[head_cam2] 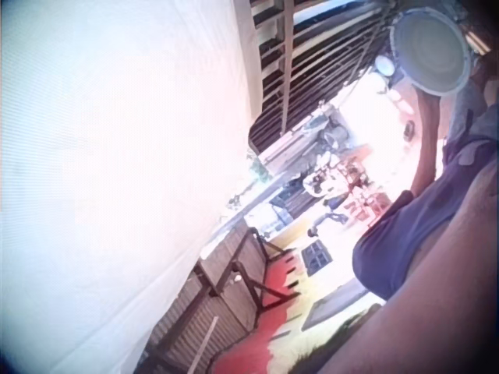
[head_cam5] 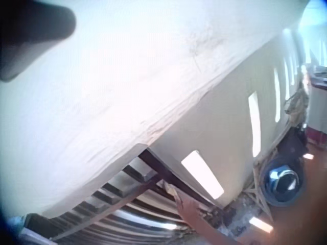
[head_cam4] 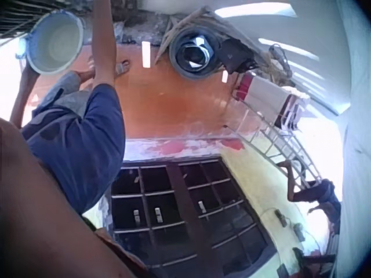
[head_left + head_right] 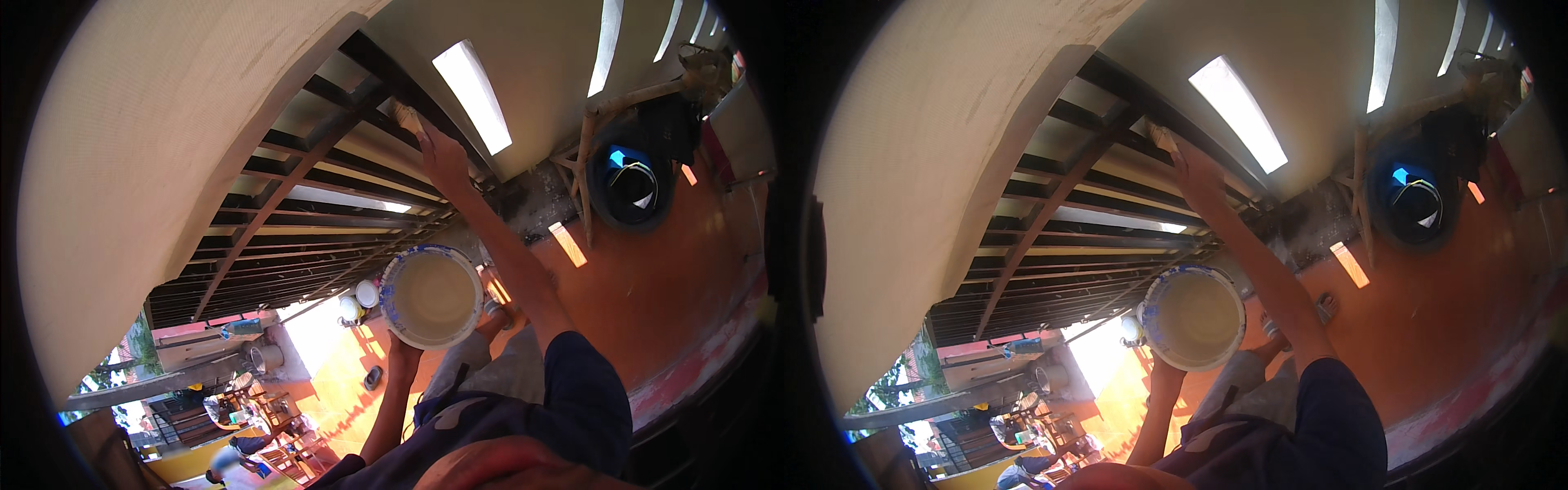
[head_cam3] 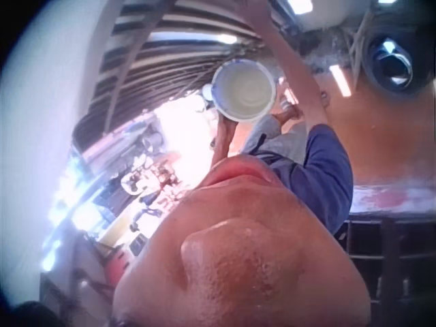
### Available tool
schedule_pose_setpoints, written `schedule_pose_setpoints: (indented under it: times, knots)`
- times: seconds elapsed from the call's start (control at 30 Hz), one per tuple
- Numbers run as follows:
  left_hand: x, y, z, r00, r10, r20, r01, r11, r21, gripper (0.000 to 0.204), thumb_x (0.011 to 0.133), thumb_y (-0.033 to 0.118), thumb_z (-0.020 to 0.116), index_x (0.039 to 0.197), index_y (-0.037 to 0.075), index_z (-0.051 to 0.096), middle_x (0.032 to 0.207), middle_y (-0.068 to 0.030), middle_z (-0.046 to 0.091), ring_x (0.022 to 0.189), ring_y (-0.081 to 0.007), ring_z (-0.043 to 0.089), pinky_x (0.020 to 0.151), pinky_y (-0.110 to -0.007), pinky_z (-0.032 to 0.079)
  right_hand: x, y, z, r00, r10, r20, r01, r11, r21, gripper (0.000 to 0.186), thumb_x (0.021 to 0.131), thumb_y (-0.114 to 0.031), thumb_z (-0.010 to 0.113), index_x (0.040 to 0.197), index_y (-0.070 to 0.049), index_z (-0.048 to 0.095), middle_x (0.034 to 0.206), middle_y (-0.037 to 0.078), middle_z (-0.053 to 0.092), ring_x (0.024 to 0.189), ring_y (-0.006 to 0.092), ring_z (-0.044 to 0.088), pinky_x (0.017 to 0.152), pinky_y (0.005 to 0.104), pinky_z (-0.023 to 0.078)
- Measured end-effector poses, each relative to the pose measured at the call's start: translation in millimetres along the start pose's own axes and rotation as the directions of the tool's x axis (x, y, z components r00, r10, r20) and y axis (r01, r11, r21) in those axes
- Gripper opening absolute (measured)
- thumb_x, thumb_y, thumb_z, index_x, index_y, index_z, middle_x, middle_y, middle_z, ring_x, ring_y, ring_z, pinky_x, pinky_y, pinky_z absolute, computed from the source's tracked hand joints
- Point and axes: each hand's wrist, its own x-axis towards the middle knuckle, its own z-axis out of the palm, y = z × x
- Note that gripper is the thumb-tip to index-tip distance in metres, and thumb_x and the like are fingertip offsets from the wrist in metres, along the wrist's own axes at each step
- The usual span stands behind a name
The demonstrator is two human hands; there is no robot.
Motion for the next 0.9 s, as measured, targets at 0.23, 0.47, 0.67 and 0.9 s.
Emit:
schedule_pose_setpoints:
  times: [0.23,0.47,0.67,0.9]
  knots:
    - [-16,10,17,0.999,0.005,0.042,0.0,0.992,-0.126,0.067,0.109,0.054,0.025,0.157,0.008,0.027,0.159,-0.0119,0.036,0.145,-0.0282,0.038,0.115,-0.044,0.037,-34,51,-26,0.976,0.123,0.18,-0.082,0.972,-0.218,0.029,0.101,-0.027,0.055,0.113,-0.004,0.067,0.081,0.023,0.066,0.076,0.0449,0.066,0.067,0.0524,0.051]
    - [-47,27,14,0.994,0.101,-0.034,-0.089,0.965,0.245,0.07,0.108,0.056,0.024,0.158,0.007,0.025,0.16,-0.0141,0.035,0.146,-0.0308,0.036,0.118,-0.046,0.033,-5,-63,-113,0.985,-0.089,0.146,0.092,0.996,-0.011,0.029,0.1,-0.024,0.056,0.107,0.002,0.068,0.087,0.025,0.07,0.078,0.043,0.069,0.069,0.0481,0.055]
    - [-56,12,12,0.985,0.154,-0.074,-0.171,0.903,-0.393,0.075,0.105,0.061,0.032,0.158,0.008,0.025,0.161,-0.0132,0.033,0.146,-0.0305,0.036,0.116,-0.049,0.035,65,-152,-104,0.96,-0.263,0.097,0.271,0.96,-0.074,0.026,0.101,-0.021,0.056,0.099,0.003,0.067,0.079,0.024,0.067,0.074,0.0429,0.067,0.066,0.0492,0.054]
    - [-49,-5,20,0.947,0.259,-0.189,-0.32,0.802,-0.504,0.076,0.104,0.062,0.034,0.159,0.01,0.024,0.162,-0.0131,0.031,0.147,-0.0315,0.034,0.117,-0.05,0.035,97,-172,-87,0.916,-0.274,0.294,0.344,0.913,-0.221,0.024,0.098,-0.017,0.058,0.088,0.004,0.066,0.076,0.026,0.066,0.074,0.0464,0.065,0.067,0.0524,0.053]
